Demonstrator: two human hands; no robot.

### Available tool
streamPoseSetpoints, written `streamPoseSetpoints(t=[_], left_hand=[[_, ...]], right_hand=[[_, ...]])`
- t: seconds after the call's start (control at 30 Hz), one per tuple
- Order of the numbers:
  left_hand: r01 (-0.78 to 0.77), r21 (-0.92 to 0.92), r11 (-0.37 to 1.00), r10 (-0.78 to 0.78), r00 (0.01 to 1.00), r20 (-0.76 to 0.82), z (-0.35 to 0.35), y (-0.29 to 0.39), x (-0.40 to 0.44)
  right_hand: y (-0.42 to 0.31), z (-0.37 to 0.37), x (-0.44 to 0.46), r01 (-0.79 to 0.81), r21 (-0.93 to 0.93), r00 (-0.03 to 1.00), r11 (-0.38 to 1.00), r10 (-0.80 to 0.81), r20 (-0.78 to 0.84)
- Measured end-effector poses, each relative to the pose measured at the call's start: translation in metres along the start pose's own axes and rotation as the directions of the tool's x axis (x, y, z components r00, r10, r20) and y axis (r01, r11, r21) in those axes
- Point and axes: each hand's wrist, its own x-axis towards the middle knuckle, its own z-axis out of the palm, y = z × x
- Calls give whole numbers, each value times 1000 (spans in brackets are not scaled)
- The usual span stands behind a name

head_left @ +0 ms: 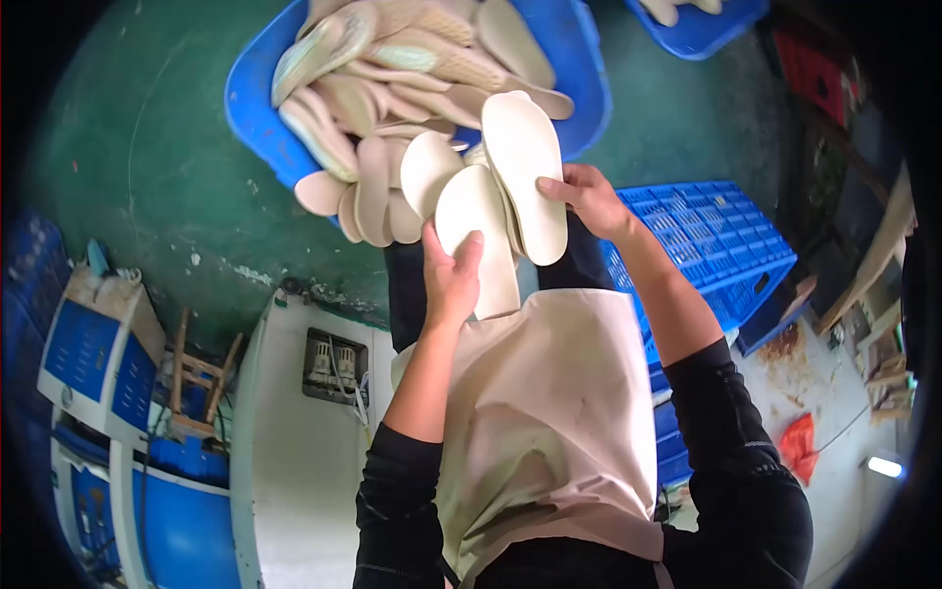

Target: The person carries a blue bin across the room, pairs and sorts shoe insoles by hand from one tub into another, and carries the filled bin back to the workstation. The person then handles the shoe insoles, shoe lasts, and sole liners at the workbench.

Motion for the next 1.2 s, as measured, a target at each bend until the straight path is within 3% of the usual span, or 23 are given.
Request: streamPoseSetpoints(t=[0.07, 0.27, 0.3, 0.37, 0.4, 0.47, 0.5, 0.53, 0.57, 0.6, 0.63, 0.67, 0.73, 0.77, 0.8, 0.83, 0.87, 0.9, 0.93, 0.97, 1.03, 1.17, 1.2], left_hand=[[-76, -14, 997, 77, 994, 80, 39, 23, -10], [-262, 90, 961, 198, 876, 439, 203, 81, -51], [-339, -2, 941, 298, 823, 483, 236, 60, -54], [-348, 112, 931, 229, 794, 563, 297, 64, -92], [-433, 105, 895, 297, 756, 584, 333, 43, -116], [-340, 99, 935, 143, 616, 774, 371, 20, -175], [-295, 115, 949, 61, 528, 847, 389, 10, -205], [-516, 152, 843, 136, 479, 867, 390, 13, -225], [-511, 210, 834, 46, 444, 895, 383, 23, -233], [-447, 185, 875, 37, 443, 896, 372, 18, -233], [-316, 140, 938, 1, 406, 914, 353, 28, -214], [-192, 145, 970, -32, 497, 867, 332, 22, -194], [118, -44, 992, -53, 713, 699, 277, -15, -152], [-242, 110, 964, 154, 845, 511, 233, -19, -113], [-268, 152, 951, 213, 929, 304, 192, -25, -83], [38, 74, 997, -46, 993, 108, 143, -5, -66], [110, 236, 966, -93, 992, -81, 88, -36, -38], [140, 36, 989, -133, 977, -164, 41, -48, -27], [185, 4, 983, -178, 951, -254, 4, -55, -25], [223, -35, 974, -221, 913, -342, -28, -65, -28], [297, 111, 949, -246, 912, -328, -85, -104, -42], [293, 431, 853, -164, 936, -311, -118, -132, -75], [338, 278, 899, -252, 920, -301, -121, -133, -74]], right_hand=[[-15, -34, -51, -10, 232, 998, 973, 25, -63], [25, -167, -209, 120, 273, 888, 954, 20, -460], [40, -187, -238, 112, 258, 849, 959, 43, -527], [61, -210, -312, 195, 343, 779, 919, 67, -624], [90, -226, -352, 206, 302, 706, 931, 72, -704], [150, -265, -440, 66, 290, 569, 955, 202, -797], [163, -268, -465, 5, 305, 408, 952, 277, -870], [158, -268, -481, -90, 279, 285, 956, 293, -913], [215, -304, -523, -326, 187, 193, 927, 259, -946], [217, -302, -526, -324, 51, 128, 945, 97, -987], [253, -324, -541, -440, 82, 14, 894, 98, -995], [237, -318, -510, -365, -84, 81, 927, -58, -995], [196, -284, -441, -278, -347, 261, 896, -277, -925], [174, -269, -392, -260, -449, 384, 855, -335, -860], [144, -236, -334, -113, -416, 473, 902, -319, -821], [131, -207, -282, -159, -453, 590, 877, -284, -756], [104, -170, -229, -180, -583, 733, 793, -287, -617], [83, -132, -174, -95, -525, 861, 846, -194, -470], [54, -90, -124, 84, -851, 916, 518, -377, -139], [51, -51, -76, 404, -803, 823, 439, -557, 110], [52, 25, 17, 655, -739, 674, 154, -561, 480], [28, 158, 143, 728, -657, 638, -196, -156, 754], [42, 179, 174, 700, -668, 665, -254, -110, 739]])
